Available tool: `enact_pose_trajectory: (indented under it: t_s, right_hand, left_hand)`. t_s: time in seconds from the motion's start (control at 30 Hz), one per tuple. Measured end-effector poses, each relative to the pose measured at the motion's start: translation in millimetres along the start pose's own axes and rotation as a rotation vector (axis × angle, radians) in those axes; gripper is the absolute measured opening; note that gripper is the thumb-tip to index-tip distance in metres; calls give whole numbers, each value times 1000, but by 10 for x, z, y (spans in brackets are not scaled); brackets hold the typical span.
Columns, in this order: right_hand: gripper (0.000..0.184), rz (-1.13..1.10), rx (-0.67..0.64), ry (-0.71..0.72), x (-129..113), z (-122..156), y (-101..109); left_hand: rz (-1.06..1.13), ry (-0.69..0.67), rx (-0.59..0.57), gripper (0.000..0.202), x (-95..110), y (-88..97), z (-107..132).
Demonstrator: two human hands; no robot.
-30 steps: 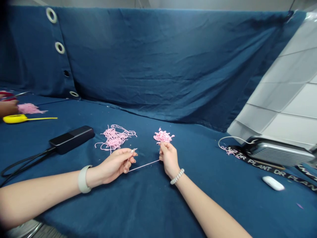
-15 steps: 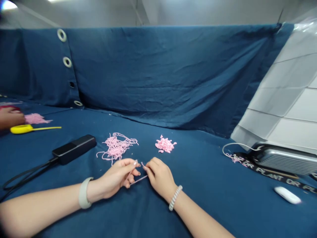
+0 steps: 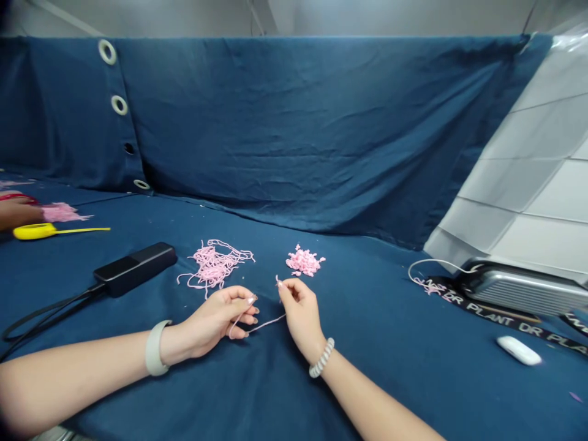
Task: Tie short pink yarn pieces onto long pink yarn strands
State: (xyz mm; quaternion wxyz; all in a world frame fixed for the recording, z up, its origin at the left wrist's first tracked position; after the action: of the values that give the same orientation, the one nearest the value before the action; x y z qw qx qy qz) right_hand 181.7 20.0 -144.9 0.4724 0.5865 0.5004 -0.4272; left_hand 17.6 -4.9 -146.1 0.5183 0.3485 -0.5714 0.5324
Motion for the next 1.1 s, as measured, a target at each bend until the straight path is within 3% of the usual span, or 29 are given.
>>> enact_pose_trajectory:
  t_s: [0.2, 0.33, 0.57, 0.9, 1.1]
  right_hand:
    - [28, -424, -176, -307, 47, 232, -265]
    - [28, -543, -227, -341, 63, 280, -315]
    - [29, -549, -304, -295, 13, 308, -361]
    - [33, -372, -352, -304, 5, 312, -386]
    - [36, -270, -222, -279, 23, 298, -411]
  left_hand:
    - [92, -67, -43, 22, -20, 3, -12]
    - [130, -99, -77, 19, -29, 0, -6]
    - [141, -108, -112, 19, 6, -37, 16]
    - [117, -124, -141, 31, -36, -55, 13]
    - [71, -154, -82, 24, -13, -42, 12]
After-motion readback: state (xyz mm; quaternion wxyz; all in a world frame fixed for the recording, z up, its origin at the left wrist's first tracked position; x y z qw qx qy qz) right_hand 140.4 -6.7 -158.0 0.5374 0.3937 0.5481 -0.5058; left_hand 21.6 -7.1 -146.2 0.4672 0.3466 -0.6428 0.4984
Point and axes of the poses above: each hand's wrist, its own z-axis away from the middle knuckle, its own y-axis out of the back of the hand, x = y × z, the point moved 3 cm from there along -z, towards the middle knuckle, and after that the axes turned 7 degrees about -y, right-handed, at the moved point
